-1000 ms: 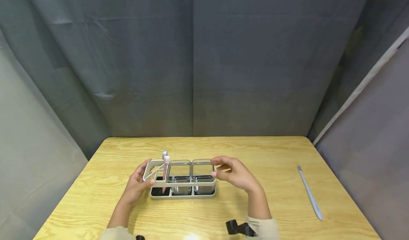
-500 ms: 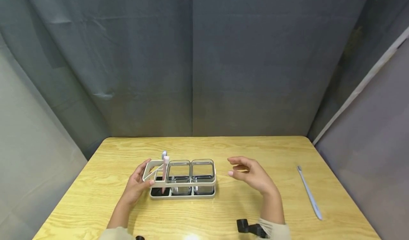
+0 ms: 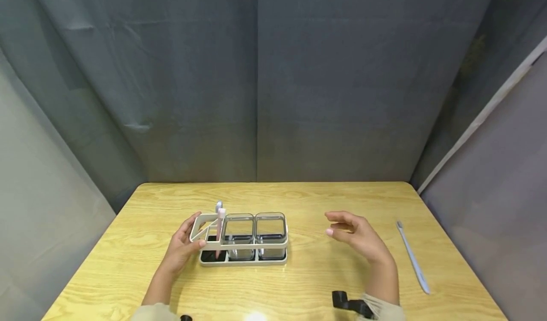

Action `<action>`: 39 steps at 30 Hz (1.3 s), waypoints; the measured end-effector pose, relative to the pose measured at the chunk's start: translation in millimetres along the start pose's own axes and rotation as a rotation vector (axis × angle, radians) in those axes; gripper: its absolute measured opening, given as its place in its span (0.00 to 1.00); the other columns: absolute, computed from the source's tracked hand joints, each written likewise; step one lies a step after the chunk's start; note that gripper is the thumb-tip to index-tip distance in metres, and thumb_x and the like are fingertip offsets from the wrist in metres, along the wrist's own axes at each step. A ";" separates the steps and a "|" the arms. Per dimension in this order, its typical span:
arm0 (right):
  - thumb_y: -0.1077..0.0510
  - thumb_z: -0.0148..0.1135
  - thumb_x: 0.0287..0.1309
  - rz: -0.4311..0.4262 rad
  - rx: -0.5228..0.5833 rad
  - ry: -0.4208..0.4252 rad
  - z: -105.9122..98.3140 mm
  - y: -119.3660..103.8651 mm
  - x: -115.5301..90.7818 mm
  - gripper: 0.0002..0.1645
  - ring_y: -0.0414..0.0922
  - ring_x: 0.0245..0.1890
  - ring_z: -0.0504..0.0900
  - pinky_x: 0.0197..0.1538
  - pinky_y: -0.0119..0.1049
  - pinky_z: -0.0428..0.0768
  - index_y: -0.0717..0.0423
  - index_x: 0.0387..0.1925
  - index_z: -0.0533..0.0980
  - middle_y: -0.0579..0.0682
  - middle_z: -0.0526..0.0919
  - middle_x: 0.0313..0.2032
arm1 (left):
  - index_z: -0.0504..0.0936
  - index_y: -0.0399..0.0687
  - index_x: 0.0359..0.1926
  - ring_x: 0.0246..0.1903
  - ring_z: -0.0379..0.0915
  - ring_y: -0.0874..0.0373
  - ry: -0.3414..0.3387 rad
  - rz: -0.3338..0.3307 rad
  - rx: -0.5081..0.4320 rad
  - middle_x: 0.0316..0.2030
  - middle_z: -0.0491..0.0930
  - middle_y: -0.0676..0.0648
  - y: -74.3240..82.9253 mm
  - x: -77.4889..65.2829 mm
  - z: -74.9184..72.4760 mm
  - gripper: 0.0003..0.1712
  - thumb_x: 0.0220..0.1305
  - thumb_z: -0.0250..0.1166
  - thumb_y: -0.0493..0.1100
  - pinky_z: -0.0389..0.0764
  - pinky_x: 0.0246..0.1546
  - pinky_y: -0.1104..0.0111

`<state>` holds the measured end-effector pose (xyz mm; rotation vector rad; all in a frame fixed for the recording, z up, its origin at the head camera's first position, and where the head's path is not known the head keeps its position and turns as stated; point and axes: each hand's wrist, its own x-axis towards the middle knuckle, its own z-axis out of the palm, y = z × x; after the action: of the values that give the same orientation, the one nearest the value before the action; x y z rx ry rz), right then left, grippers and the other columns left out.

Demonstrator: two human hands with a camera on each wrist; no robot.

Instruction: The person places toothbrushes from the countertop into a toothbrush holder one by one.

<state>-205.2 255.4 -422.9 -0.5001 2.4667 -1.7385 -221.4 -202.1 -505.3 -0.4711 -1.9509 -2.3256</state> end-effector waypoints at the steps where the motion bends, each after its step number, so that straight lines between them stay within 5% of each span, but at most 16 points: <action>1: 0.55 0.61 0.59 0.006 0.002 0.006 -3.1 1.8 -1.8 0.28 0.55 0.52 0.73 0.48 0.35 0.77 0.62 0.58 0.69 0.60 0.71 0.56 | 0.55 0.38 0.68 0.66 0.48 0.47 0.000 0.000 0.000 0.67 0.53 0.37 -0.7 -0.4 -0.1 0.46 0.48 0.65 0.24 0.56 0.62 0.68; 10: 0.52 0.59 0.61 0.064 -0.026 0.057 -29.5 16.8 -18.2 0.30 0.42 0.51 0.75 0.48 0.31 0.76 0.60 0.61 0.67 0.55 0.71 0.57 | 0.56 0.38 0.68 0.66 0.48 0.47 -0.002 0.010 0.002 0.67 0.53 0.35 -1.2 0.2 0.4 0.45 0.49 0.65 0.24 0.56 0.63 0.66; 19: 0.52 0.57 0.63 0.114 -0.055 0.039 -49.9 27.1 -32.1 0.32 0.41 0.53 0.72 0.48 0.27 0.74 0.63 0.64 0.62 0.56 0.68 0.59 | 0.56 0.38 0.68 0.66 0.50 0.46 0.007 0.002 0.009 0.67 0.55 0.37 -0.3 0.2 0.3 0.45 0.50 0.64 0.24 0.55 0.63 0.66; 24: 0.53 0.56 0.63 0.134 -0.096 0.020 -60.8 35.3 -39.5 0.32 0.35 0.50 0.73 0.50 0.38 0.74 0.63 0.64 0.62 0.50 0.69 0.58 | 0.56 0.38 0.68 0.66 0.50 0.47 -0.001 -0.006 -0.002 0.66 0.56 0.37 -0.6 -0.4 1.0 0.44 0.50 0.64 0.24 0.53 0.64 0.62; 29: 0.50 0.54 0.65 0.173 -0.177 0.006 -73.2 45.8 -47.7 0.32 0.32 0.52 0.69 0.51 0.52 0.72 0.62 0.64 0.62 0.60 0.64 0.62 | 0.56 0.39 0.68 0.66 0.50 0.47 0.002 -0.016 0.004 0.66 0.56 0.37 -0.8 -2.3 1.9 0.44 0.51 0.65 0.25 0.51 0.64 0.59; 33: 0.51 0.52 0.66 0.184 -0.181 -0.001 -82.6 56.5 -51.9 0.31 0.27 0.51 0.65 0.50 0.51 0.73 0.62 0.65 0.61 0.61 0.62 0.63 | 0.56 0.40 0.68 0.65 0.51 0.46 0.011 -0.023 0.013 0.66 0.56 0.38 0.1 -2.5 1.6 0.44 0.51 0.64 0.25 0.52 0.64 0.60; 39: 0.53 0.52 0.66 0.201 -0.127 0.009 -94.0 70.5 -57.2 0.32 0.24 0.47 0.68 0.46 0.49 0.76 0.65 0.65 0.58 0.44 0.67 0.58 | 0.56 0.40 0.68 0.65 0.51 0.46 0.011 -0.022 0.006 0.66 0.57 0.38 0.1 -1.6 0.7 0.44 0.50 0.65 0.25 0.51 0.65 0.60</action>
<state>-190.2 379.2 -462.2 -0.2438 2.5441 -1.5201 -219.7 -201.7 -505.5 -0.4378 -1.9685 -2.3296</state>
